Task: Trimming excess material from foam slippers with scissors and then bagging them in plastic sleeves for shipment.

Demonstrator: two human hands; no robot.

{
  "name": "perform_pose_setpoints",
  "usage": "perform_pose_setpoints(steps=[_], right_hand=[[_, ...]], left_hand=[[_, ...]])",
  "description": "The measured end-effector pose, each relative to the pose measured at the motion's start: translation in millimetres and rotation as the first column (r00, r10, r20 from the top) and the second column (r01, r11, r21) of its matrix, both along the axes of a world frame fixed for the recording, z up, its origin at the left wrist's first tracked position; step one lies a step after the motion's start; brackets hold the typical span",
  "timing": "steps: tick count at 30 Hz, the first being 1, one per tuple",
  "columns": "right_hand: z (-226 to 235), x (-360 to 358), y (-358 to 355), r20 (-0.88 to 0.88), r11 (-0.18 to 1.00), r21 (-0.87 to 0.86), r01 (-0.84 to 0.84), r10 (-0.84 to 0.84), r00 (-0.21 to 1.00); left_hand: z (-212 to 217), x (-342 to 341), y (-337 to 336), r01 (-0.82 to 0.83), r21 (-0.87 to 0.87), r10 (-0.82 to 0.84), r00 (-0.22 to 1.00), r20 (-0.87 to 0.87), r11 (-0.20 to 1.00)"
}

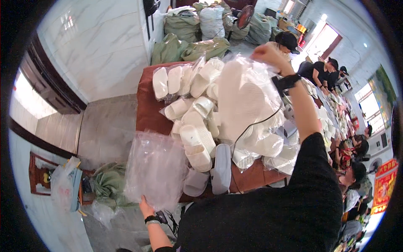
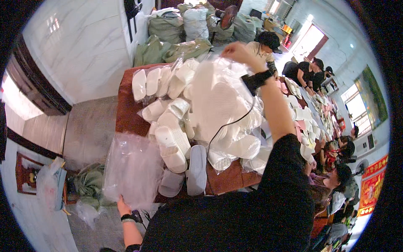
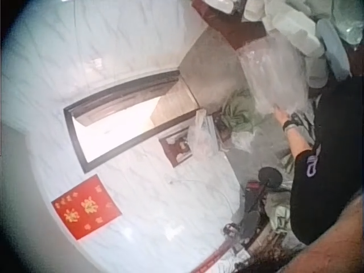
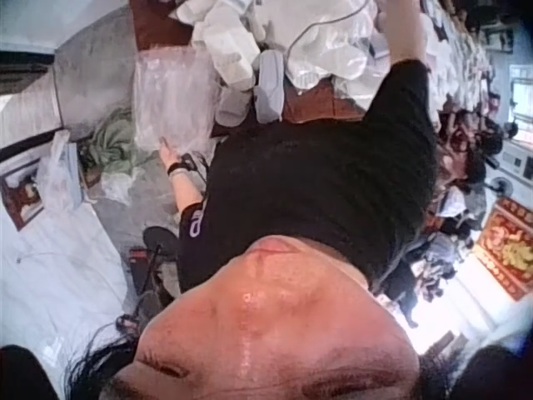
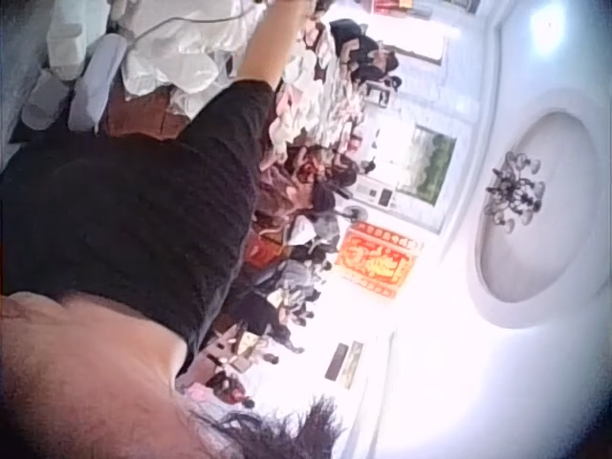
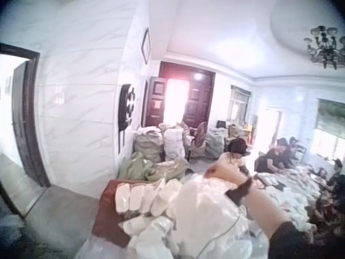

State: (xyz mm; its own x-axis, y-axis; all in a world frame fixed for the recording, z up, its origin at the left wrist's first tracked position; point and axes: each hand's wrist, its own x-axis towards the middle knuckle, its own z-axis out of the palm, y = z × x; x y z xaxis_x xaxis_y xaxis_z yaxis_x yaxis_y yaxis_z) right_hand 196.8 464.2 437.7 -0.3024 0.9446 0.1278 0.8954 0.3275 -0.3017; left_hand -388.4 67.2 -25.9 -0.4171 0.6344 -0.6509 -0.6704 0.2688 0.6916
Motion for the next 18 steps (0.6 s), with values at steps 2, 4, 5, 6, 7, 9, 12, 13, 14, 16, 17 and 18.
perform_pose_setpoints(steps=[2,4,5,6,7,9,12,13,14,16,17,18], right_hand=[[41.4,3.1,-7.3,-0.195,0.998,0.042,0.044,-0.035,0.98],[67.2,28.8,3.9,0.008,0.968,0.232,-0.096,0.097,0.995],[82.3,18.2,-0.8,0.014,0.908,0.42,-0.008,0.002,1.0],[97.8,21.0,2.3,-0.212,0.874,0.48,0.079,0.028,0.977],[116.5,5.3,-16.1,-0.401,0.843,0.531,0.093,0.153,0.903],[132.8,-43.1,-49.4,-0.242,0.879,0.475,-0.054,0.189,0.952],[66.6,-174.0,-75.8,-0.334,0.86,0.343,-0.377,0.487,0.807],[40.1,-209.8,-98.3,-0.364,0.843,0.331,-0.425,0.529,0.766],[4.6,-240.1,-108.0,-0.258,0.728,0.4,-0.557,0.672,0.694],[-82.5,-318.4,-138.5,-0.151,0.606,0.424,-0.674,0.781,0.607],[-124.8,-349.7,-159.6,-0.12,0.604,0.306,-0.736,0.791,0.6],[-176.5,-373.2,-175.9,-0.072,0.571,0.27,-0.775,0.815,0.575]], left_hand=[[-21.9,-12.1,-5.6,0.142,0.016,-0.137,0.974,-0.179,0.99],[-30.6,-15.7,-11.9,0.307,-0.007,-0.291,0.893,-0.344,0.952],[-27.7,-10.3,-6.9,0.154,0.025,-0.148,0.975,-0.168,0.988],[-23.0,-1.6,4.3,0.001,0.039,-0.002,1.0,0.017,0.999],[-16.3,6.4,10.3,-0.005,0.03,0.005,1.0,0.027,1.0],[7.8,17.2,22.1,0.025,0.009,-0.026,0.989,0.145,1.0],[-10.0,-3.8,-6.0,-0.003,0.01,0.002,0.997,0.078,1.0],[0.1,6.9,6.4,0.117,0.022,-0.115,0.99,-0.076,0.993],[14.8,16.1,15.8,0.231,0.004,-0.224,0.946,-0.234,0.973],[-7.8,-0.4,7.0,-0.031,0.044,0.018,0.964,0.267,0.999],[-9.6,-1.5,8.2,-0.05,0.034,0.039,0.963,0.268,0.998],[-8.0,2.0,14.5,-0.089,0.071,0.063,0.946,0.318,0.993]])
